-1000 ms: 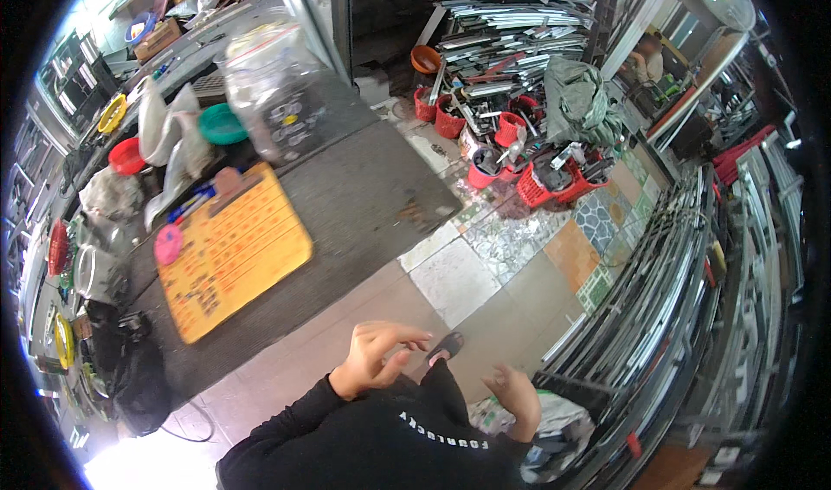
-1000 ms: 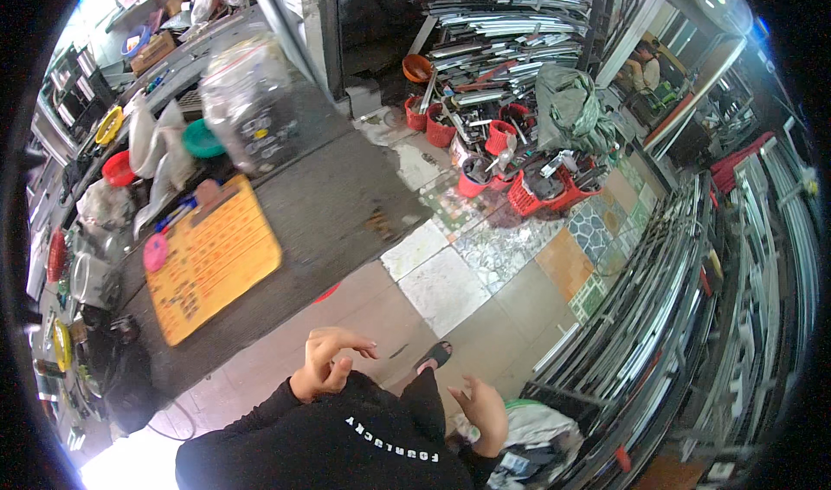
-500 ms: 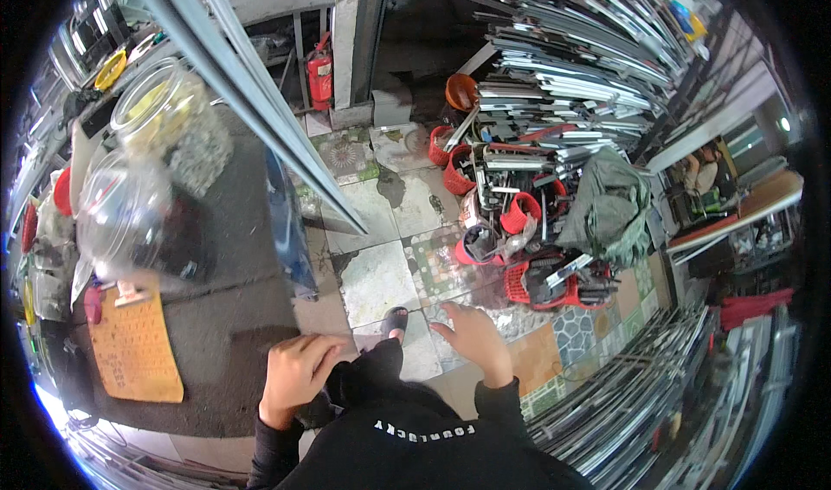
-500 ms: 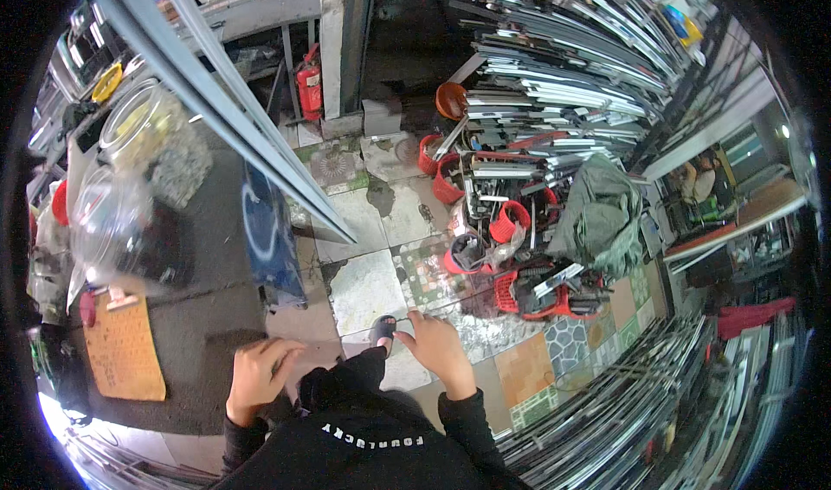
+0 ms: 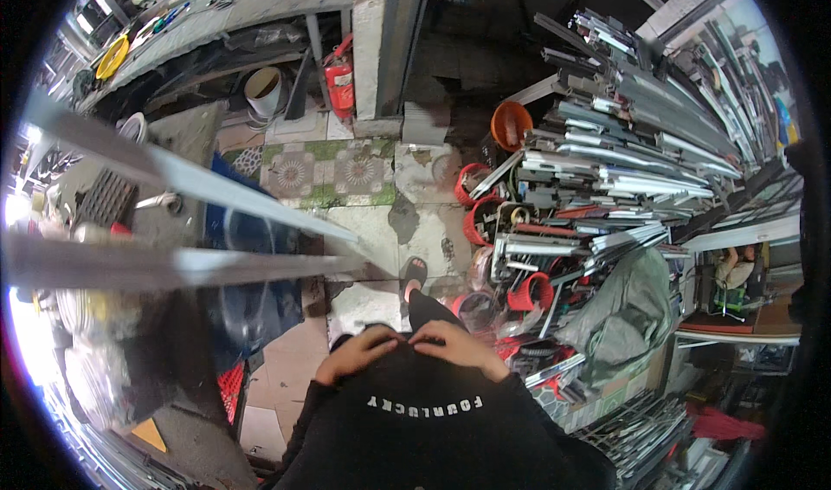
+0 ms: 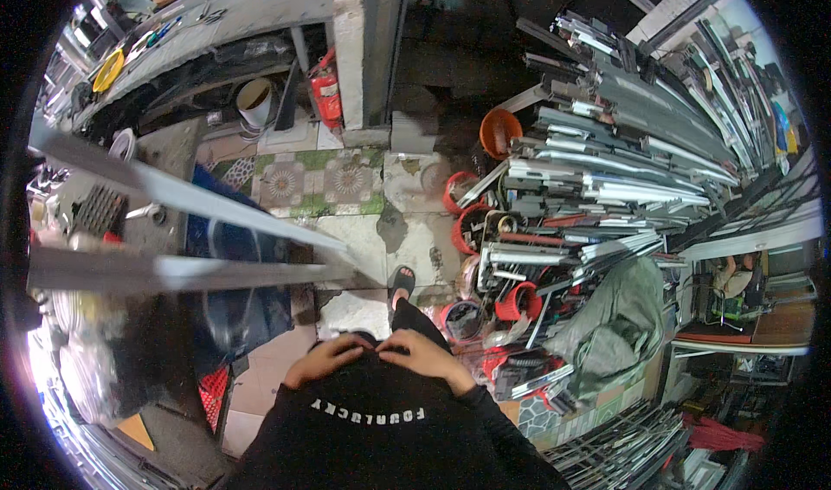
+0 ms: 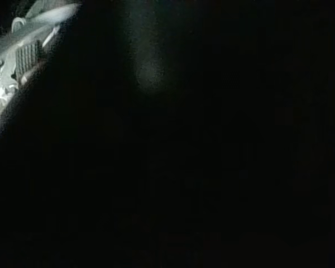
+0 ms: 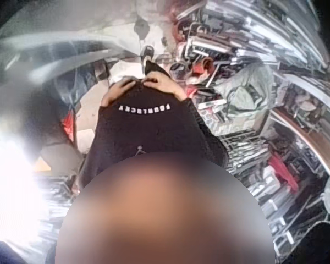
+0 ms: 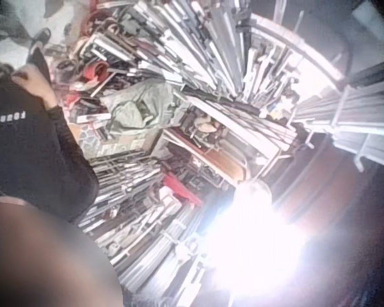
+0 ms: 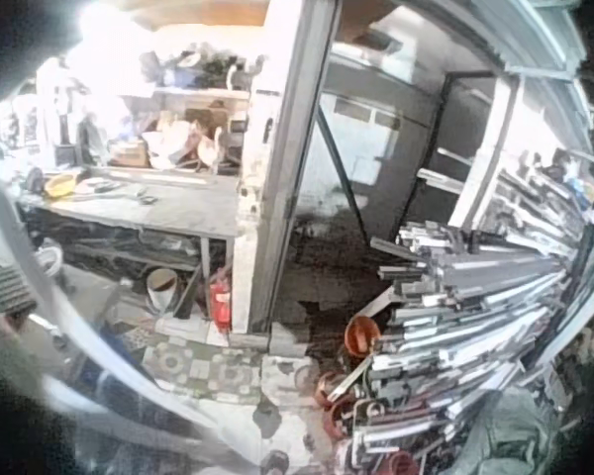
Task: The person assembles a metal profile with black plastic end caps and a small black box. They use a cordless drill to drive screws into the profile, cut a plastic strip with scissors, and attach components by hand.
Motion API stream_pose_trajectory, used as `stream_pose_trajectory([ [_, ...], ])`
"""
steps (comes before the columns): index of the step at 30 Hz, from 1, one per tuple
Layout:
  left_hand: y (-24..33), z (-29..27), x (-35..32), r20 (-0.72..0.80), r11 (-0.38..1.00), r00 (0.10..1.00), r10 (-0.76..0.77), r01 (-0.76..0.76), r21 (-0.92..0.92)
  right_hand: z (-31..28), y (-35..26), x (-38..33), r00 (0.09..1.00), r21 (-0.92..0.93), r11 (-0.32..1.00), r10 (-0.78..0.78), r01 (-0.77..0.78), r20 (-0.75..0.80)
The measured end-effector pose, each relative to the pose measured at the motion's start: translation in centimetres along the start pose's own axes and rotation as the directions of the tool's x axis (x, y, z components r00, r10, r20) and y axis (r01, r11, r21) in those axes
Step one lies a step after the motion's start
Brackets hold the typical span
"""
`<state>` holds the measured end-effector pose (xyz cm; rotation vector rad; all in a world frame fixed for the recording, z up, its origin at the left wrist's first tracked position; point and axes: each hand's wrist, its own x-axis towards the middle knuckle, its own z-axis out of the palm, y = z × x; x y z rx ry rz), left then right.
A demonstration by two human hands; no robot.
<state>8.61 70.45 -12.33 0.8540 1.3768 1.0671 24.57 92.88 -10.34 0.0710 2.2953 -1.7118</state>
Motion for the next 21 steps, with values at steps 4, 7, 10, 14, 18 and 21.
stream_pose_trajectory([
  [4,3.2,-6.3,12.1,-0.014,0.848,0.991,-0.136,0.124,0.516,-11.6,3.9,6.5,0.967,0.411,0.879,0.254,-0.242,0.027],
  [7,4.2,-11.2,19.3,-0.03,0.687,0.946,-0.324,0.257,0.68,-18.8,9.0,10.6,0.893,0.111,0.912,0.409,-0.394,-0.187],
  [10,4.4,-17.3,25.9,0.031,0.707,0.946,-0.324,0.22,0.673,-25.2,15.3,13.0,0.807,-0.339,0.739,0.473,-0.582,-0.354],
  [14,6.2,-28.1,34.8,0.27,0.802,0.937,-0.221,0.017,0.597,-30.4,22.6,15.9,0.669,-0.142,0.704,0.565,-0.696,-0.484],
  [18,11.3,-37.4,48.1,0.178,0.346,0.844,-0.506,0.01,0.938,-31.7,25.4,18.6,0.36,0.302,0.771,0.556,-0.561,-0.75],
  [21,15.3,-40.2,61.5,0.191,0.223,0.944,-0.269,-0.132,0.966,-33.4,25.9,20.4,0.213,0.472,0.704,0.65,-0.532,-0.729],
])
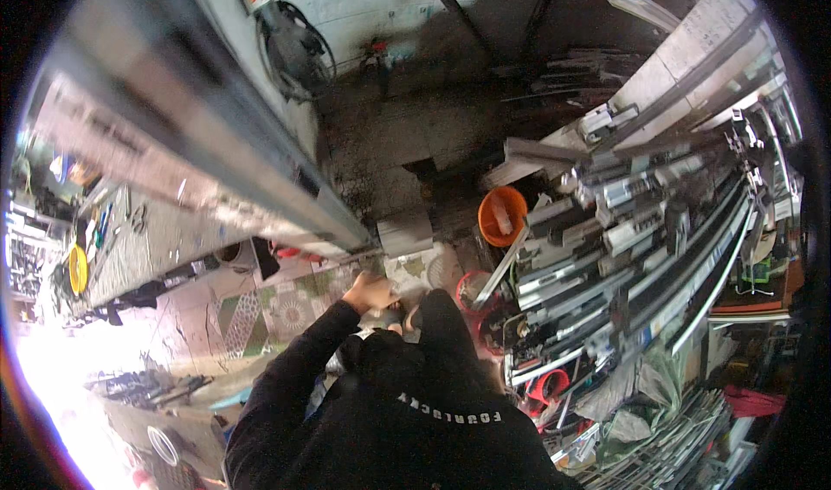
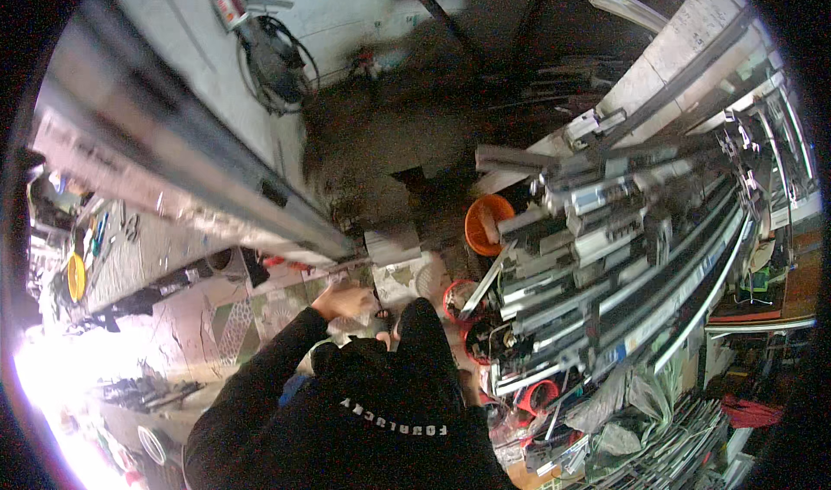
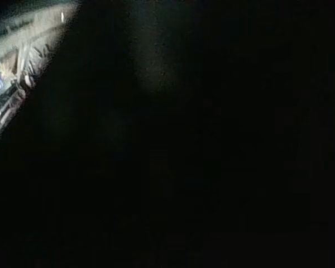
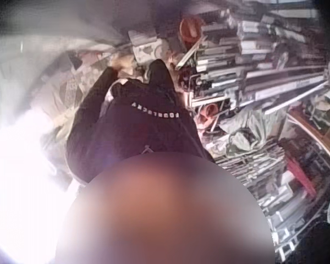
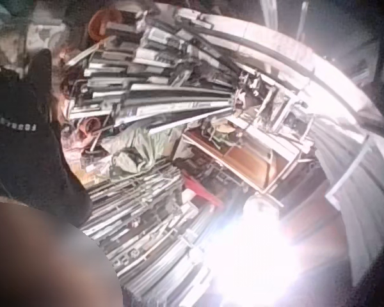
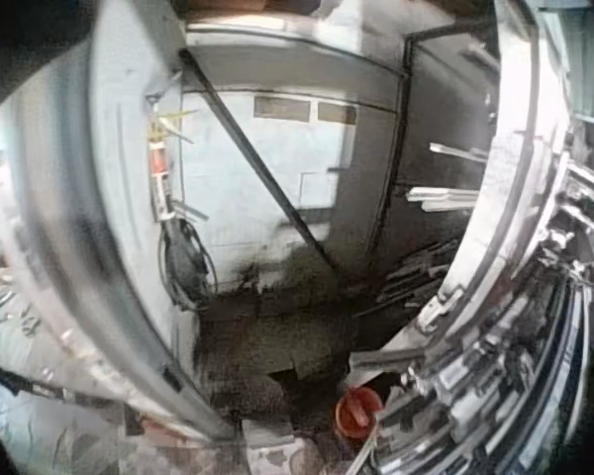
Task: The person assembles a metal profile with black plastic end caps and a small black box. They use a cordless drill to drive screws into the profile, cut a plastic strip with scissors, and attach components by hand.
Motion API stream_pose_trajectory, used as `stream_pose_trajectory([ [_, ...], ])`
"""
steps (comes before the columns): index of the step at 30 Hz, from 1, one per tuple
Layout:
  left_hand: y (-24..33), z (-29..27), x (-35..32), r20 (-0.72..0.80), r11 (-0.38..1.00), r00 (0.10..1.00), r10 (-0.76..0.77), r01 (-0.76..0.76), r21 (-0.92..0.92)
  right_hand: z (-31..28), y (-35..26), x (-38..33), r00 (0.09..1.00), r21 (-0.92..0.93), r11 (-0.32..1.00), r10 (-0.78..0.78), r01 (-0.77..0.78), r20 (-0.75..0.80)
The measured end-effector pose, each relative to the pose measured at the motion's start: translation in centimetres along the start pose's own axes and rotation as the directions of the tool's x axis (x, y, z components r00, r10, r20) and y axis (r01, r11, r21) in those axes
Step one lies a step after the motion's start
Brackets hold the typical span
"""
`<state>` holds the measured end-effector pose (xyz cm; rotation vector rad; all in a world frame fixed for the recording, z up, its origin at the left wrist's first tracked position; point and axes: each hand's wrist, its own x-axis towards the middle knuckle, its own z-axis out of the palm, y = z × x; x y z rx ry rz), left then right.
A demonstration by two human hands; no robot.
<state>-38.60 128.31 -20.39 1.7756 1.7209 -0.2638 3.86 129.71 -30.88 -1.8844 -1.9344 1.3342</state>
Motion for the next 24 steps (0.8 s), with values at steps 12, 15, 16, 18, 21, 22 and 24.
stream_pose_trajectory([
  [12,-16.2,-16.9,32.9,-0.361,0.503,0.912,-0.194,-0.224,-0.835,-3.2,-12.8,20.3,0.992,-0.094,0.993,0.077,-0.068,0.101],
  [15,-21.3,-18.6,36.7,-0.185,0.363,0.884,-0.429,-0.019,-0.932,-4.5,-18.0,27.5,0.995,-0.087,0.996,0.016,-0.007,0.103],
  [16,-23.2,-19.5,38.0,-0.182,0.324,0.87,-0.459,-0.027,-0.946,-4.7,-19.9,29.7,0.995,-0.076,0.997,0.007,0.001,0.098],
  [18,-27.0,-21.7,40.1,-0.221,0.345,0.842,-0.491,-0.044,-0.937,-4.9,-23.5,33.6,0.996,-0.046,0.999,-0.003,0.007,0.085],
  [21,-31.8,-27.3,44.6,-0.262,0.553,0.826,-0.5,0.071,-0.83,-4.5,-28.6,38.8,0.998,-0.007,1.0,0.012,-0.012,0.056],
  [22,-33.5,-29.6,45.9,-0.225,0.637,0.817,-0.531,0.209,-0.742,-4.1,-30.1,40.5,0.998,0.0,1.0,0.023,-0.023,0.05],
  [24,-37.1,-34.4,48.3,-0.163,0.73,0.821,-0.548,0.374,-0.571,-3.2,-32.7,43.5,0.997,0.006,0.998,0.055,-0.055,0.054],
])
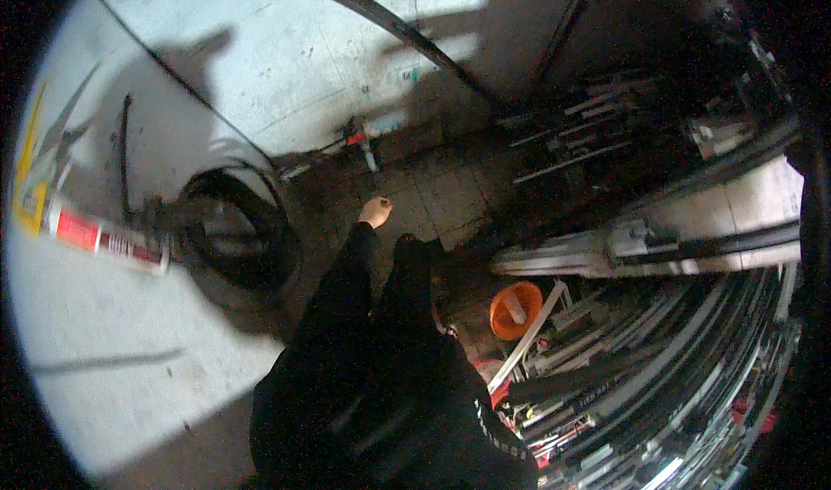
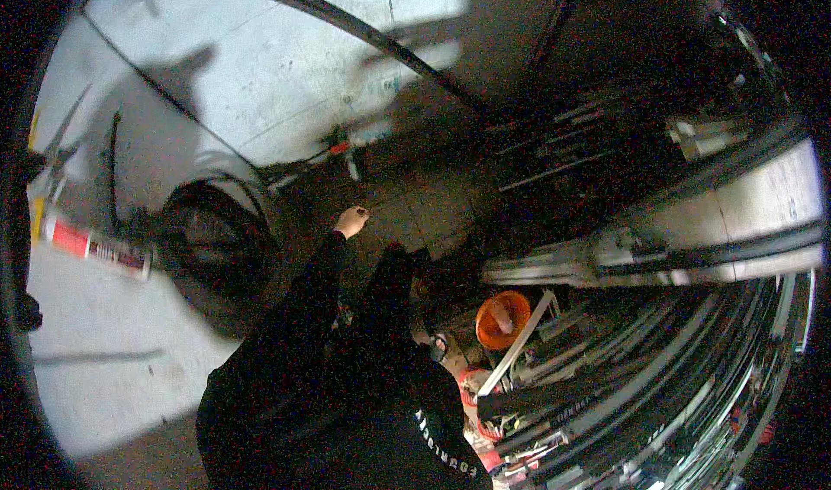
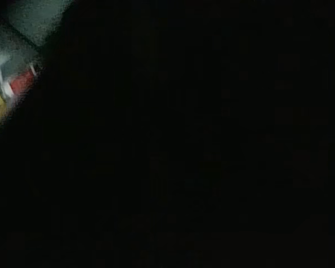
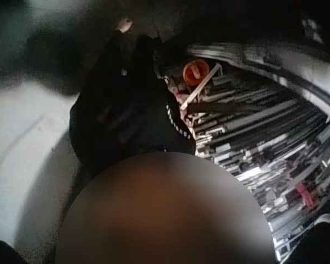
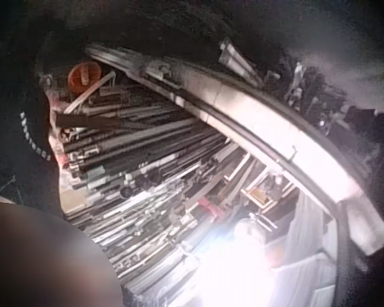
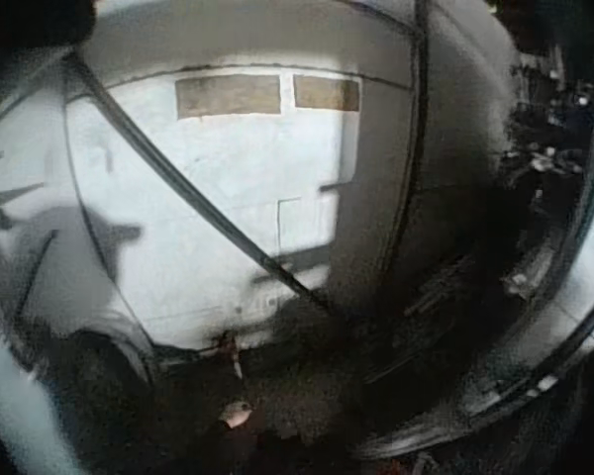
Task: The person assembles a metal profile with black plastic end caps and a small black box. They use a cordless drill to drive screws into the profile, cut a plastic strip with scissors, and attach components by hand.
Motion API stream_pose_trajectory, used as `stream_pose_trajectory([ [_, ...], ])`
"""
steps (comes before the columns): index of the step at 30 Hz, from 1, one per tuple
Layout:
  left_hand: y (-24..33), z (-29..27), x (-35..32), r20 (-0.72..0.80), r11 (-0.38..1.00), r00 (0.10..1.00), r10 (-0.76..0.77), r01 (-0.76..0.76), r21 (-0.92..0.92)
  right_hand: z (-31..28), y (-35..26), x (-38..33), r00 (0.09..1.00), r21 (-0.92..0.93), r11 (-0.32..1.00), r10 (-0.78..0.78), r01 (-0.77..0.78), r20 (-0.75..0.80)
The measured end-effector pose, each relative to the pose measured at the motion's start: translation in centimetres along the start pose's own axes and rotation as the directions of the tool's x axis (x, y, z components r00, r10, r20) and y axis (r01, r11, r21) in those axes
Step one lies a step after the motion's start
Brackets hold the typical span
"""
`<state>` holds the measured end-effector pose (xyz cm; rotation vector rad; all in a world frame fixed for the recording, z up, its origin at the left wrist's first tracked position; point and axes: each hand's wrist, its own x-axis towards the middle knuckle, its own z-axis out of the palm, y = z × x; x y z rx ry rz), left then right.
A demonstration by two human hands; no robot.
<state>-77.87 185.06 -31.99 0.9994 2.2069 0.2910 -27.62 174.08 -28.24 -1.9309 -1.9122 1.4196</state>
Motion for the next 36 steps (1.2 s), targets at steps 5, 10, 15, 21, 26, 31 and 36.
stream_pose_trajectory([
  [5,-1.4,-6.8,9.8,-0.103,0.999,0.994,-0.032,0.029,-0.031,2.6,-6.2,4.8,0.994,-0.008,0.994,0.106,-0.106,0.016],
  [10,-9.4,-2.9,10.8,0.025,0.984,0.989,0.146,-0.147,0.097,2.4,-13.4,7.2,0.982,-0.046,0.984,0.175,-0.172,0.064],
  [15,-13.7,3.6,6.1,0.252,0.987,0.96,-0.12,0.142,-0.074,-2.1,-18.5,10.8,0.979,-0.176,0.977,0.144,-0.118,0.145],
  [21,-14.6,3.6,1.0,0.249,0.834,0.909,-0.334,0.408,-0.37,-15.2,-31.6,20.4,0.917,-0.654,0.673,-0.098,0.347,0.385],
  [26,-13.7,1.4,3.1,0.095,0.568,0.845,-0.526,0.433,-0.7,-9.2,-48.9,38.2,0.631,-0.529,0.421,-0.147,0.737,0.761],
  [31,-8.6,4.8,8.2,0.056,0.045,0.676,-0.735,0.13,-0.991,11.2,-55.1,50.3,0.357,-0.347,-0.198,0.018,0.917,0.934],
  [36,0.5,11.4,13.6,0.218,-0.532,0.658,-0.721,-0.323,-0.783,25.9,-48.4,55.8,0.074,-0.172,-0.365,-0.265,0.915,0.961],
])
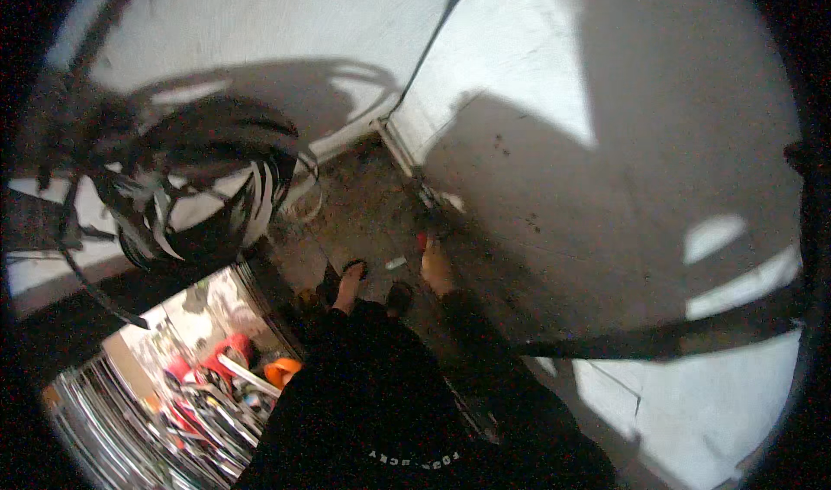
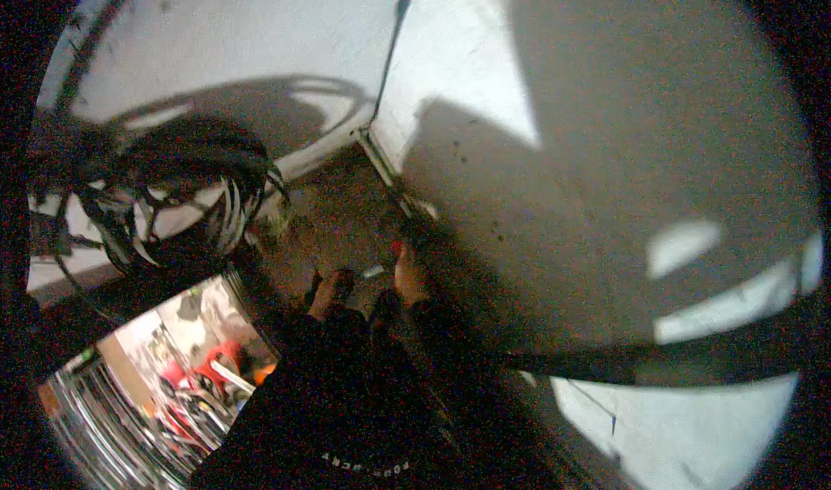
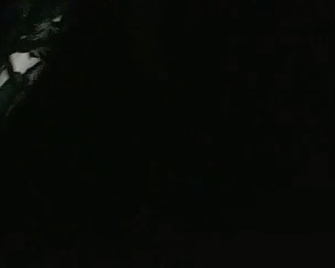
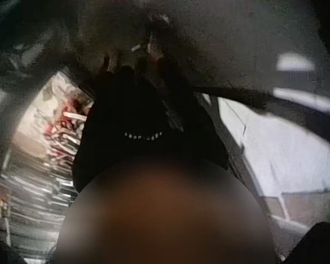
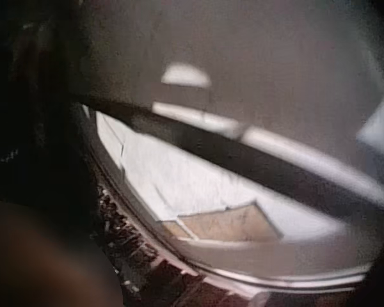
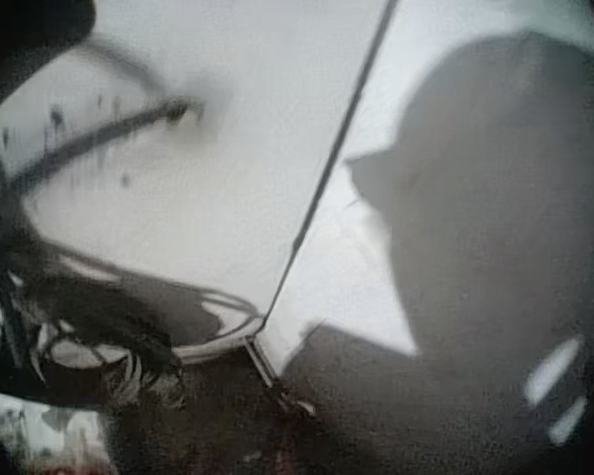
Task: The person assembles a metal profile with black plastic end caps and a small black box. They use a cordless drill to drive screws into the profile, cut a plastic strip with scissors, and attach components by hand.
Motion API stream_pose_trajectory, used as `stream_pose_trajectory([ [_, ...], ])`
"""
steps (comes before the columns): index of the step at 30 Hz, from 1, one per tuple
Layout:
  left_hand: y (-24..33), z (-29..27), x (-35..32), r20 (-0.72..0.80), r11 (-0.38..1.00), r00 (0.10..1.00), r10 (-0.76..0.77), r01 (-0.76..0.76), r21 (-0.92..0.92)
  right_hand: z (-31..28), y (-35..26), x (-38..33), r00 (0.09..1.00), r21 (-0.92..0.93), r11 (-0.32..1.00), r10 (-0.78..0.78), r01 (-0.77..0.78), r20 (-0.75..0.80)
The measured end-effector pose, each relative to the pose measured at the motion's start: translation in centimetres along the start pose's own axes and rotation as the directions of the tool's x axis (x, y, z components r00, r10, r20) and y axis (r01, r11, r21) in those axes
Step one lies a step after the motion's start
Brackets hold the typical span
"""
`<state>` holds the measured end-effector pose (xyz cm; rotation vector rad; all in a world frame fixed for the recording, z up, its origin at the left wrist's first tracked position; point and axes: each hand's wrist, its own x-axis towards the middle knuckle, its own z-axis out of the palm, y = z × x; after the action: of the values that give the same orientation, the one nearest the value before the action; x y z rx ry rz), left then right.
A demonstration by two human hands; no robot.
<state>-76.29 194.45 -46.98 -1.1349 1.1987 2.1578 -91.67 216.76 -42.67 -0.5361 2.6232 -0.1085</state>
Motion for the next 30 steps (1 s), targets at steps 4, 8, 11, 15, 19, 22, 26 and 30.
stream_pose_trajectory([
  [4,-7.9,3.2,0.3,-0.103,0.969,0.988,-0.11,0.084,-0.234,3.4,0.8,3.1,0.976,0.471,0.858,-0.142,0.206,-0.167],
  [8,-13.7,5.7,6.3,0.019,0.726,0.996,-0.091,0.08,-0.683,-1.3,1.5,2.5,0.982,0.386,0.911,-0.18,0.146,0.053],
  [11,-14.1,6.8,9.0,0.009,0.785,0.997,-0.071,0.062,-0.616,-5.2,0.2,2.4,0.956,0.269,0.942,-0.249,0.202,0.154],
  [15,-9.2,9.1,6.8,-0.105,0.76,0.993,-0.053,-0.028,-0.65,-7.0,-0.1,1.8,0.94,0.407,0.907,-0.229,0.111,0.252],
  [19,-3.2,10.1,2.8,-0.252,0.903,0.922,0.294,-0.354,-0.241,-1.2,0.4,-2.6,0.969,0.748,0.66,0.222,-0.068,-0.108],
  [22,-1.6,10.2,1.7,-0.331,0.966,0.943,0.024,-0.107,-0.235,5.1,0.3,-4.7,0.915,0.974,0.004,0.342,-0.228,0.213],
  [26,-3.8,9.3,3.6,-0.445,0.949,0.886,-0.131,-0.017,-0.314,10.1,-0.5,-3.1,0.706,0.708,-0.24,0.109,-0.664,0.7],
  [30,-7.5,7.4,6.2,-0.394,0.983,0.907,0.148,-0.177,-0.039,10.8,-1.2,-1.2,0.686,0.68,-0.235,0.069,-0.695,0.725],
])
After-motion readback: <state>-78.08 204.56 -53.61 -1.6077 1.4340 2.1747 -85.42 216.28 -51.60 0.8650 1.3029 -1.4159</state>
